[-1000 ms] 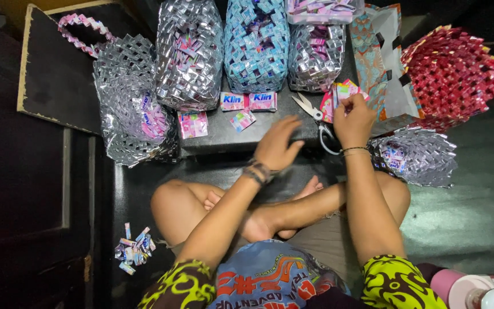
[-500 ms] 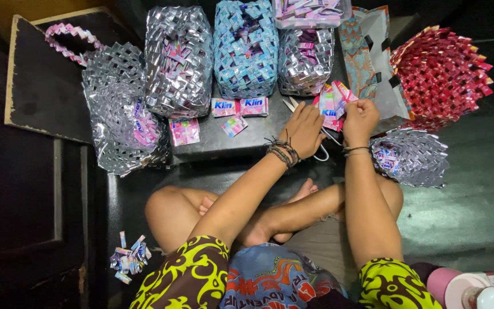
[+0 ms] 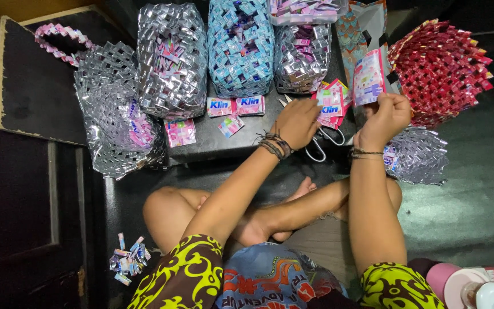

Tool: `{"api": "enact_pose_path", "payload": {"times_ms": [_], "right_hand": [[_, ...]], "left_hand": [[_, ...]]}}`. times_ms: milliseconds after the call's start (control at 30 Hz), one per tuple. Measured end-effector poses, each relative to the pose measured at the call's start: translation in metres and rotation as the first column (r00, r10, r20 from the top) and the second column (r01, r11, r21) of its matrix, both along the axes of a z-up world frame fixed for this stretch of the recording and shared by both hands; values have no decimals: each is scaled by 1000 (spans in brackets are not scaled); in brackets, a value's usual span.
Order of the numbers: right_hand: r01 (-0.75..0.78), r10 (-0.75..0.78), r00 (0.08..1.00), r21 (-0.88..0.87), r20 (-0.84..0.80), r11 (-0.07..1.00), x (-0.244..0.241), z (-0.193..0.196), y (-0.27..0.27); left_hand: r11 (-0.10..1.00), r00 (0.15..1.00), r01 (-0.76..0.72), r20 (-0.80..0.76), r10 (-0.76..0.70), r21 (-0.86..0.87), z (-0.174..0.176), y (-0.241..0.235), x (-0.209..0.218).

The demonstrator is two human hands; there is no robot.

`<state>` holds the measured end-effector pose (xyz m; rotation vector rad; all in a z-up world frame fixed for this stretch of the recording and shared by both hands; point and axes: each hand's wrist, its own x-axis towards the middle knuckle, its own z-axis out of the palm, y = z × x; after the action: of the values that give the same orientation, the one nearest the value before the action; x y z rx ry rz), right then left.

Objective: The person sits cross-legged on the floor and uses scissors to cut small pink and blue paper packets labeled 'Klin' into smaller pieces. The person repeatedly picks up packets, cuts them, and places the cut pieces into woven baskets nearby.

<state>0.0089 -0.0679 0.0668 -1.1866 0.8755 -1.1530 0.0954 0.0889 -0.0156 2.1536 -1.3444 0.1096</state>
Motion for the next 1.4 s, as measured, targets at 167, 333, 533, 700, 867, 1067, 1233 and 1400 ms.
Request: {"api": "enact_pose_path", "payload": {"times_ms": [167, 333, 533, 700, 867, 1067, 1233, 1400], "right_hand": [[-28, 25, 999, -76, -43, 997, -18, -8, 7], [-71, 71, 997, -94, -4, 993, -24, 2, 28], [-122, 124, 992, -218, -5, 968, -29, -26, 23], [-129, 119, 992, -327, -50, 936, -30, 7, 61], [-164, 152, 986, -349, -63, 923, -31, 2, 68], [-175, 164, 984, -289, -64, 941, -38, 1, 70], [-141, 127, 989, -243, -72, 960, -36, 24, 84], [-168, 152, 985, -217, -87, 962, -31, 26, 89]], "left_hand": [[985, 993, -118, -23, 116, -127, 77, 33, 16], [980, 971, -195, -134, 197, 29, 215, 61, 18], [958, 967, -255, 17, 255, 131, 310, 25, -77], [1000, 946, -14, -325, 9, -13, 284, -1, -119], [1000, 954, -4, -300, 11, 24, 279, 3, -121], [998, 965, 42, -259, -29, 44, 278, -3, -121], [995, 981, 96, -172, -90, 30, 287, -15, -107], [994, 990, 102, -101, -98, 37, 302, -6, -92]]}}
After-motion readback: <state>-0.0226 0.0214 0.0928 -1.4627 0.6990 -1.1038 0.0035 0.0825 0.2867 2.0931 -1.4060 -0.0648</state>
